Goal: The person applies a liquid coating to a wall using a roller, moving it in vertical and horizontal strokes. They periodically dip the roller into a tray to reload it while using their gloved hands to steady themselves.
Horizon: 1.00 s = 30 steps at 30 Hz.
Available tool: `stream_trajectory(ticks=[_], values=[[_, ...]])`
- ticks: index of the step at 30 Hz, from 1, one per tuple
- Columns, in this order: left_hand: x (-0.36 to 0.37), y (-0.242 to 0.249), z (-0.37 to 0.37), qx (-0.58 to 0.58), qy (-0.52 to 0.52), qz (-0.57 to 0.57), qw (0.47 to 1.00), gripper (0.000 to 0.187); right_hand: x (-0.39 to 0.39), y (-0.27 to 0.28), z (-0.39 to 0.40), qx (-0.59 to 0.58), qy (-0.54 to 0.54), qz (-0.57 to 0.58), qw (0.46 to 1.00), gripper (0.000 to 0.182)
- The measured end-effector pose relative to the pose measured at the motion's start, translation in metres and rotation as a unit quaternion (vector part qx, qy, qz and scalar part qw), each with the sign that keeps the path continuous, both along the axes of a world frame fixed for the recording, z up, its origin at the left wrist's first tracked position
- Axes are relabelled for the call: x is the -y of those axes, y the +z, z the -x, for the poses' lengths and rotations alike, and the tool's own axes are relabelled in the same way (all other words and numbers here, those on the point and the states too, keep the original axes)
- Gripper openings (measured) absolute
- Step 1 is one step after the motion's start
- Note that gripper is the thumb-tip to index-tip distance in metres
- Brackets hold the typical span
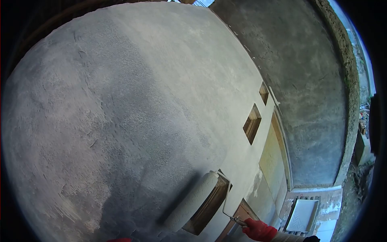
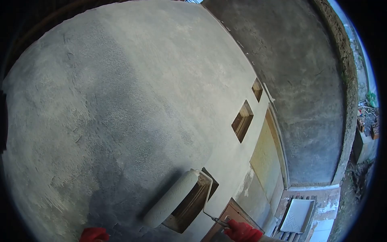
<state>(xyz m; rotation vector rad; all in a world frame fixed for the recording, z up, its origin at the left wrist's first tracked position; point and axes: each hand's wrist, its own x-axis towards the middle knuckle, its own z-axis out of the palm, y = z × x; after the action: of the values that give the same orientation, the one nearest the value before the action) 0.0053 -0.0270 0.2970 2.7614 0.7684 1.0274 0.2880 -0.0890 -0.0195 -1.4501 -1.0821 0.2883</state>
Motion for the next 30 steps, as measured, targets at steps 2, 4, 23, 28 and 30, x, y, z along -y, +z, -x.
stream_trajectory(ticks=[2,4,23,28,30], values=[[-0.005,-0.003,-0.002,-0.013,-0.01,-0.013,1.0,0.024,0.001,-0.009,0.004,0.008,-0.011,0.047,0.999,0.023],[-0.006,-0.004,-0.004,-0.024,-0.021,-0.028,0.999,0.025,-0.001,-0.014,0.008,0.096,-0.028,-0.032,0.994,0.025],[0.007,0.005,0.0,0.02,-0.004,-0.023,1.0,0.031,-0.105,0.191,0.011,0.073,-0.027,-0.211,0.974,0.025],[0.007,0.007,0.026,0.008,0.005,-0.031,0.999,0.028,-0.089,0.113,0.039,-0.016,0.008,-0.076,0.997,0.026],[0.005,0.005,0.03,0.024,0.001,-0.018,1.0,0.026,-0.087,0.048,0.055,-0.026,0.018,-0.041,0.999,0.027]])
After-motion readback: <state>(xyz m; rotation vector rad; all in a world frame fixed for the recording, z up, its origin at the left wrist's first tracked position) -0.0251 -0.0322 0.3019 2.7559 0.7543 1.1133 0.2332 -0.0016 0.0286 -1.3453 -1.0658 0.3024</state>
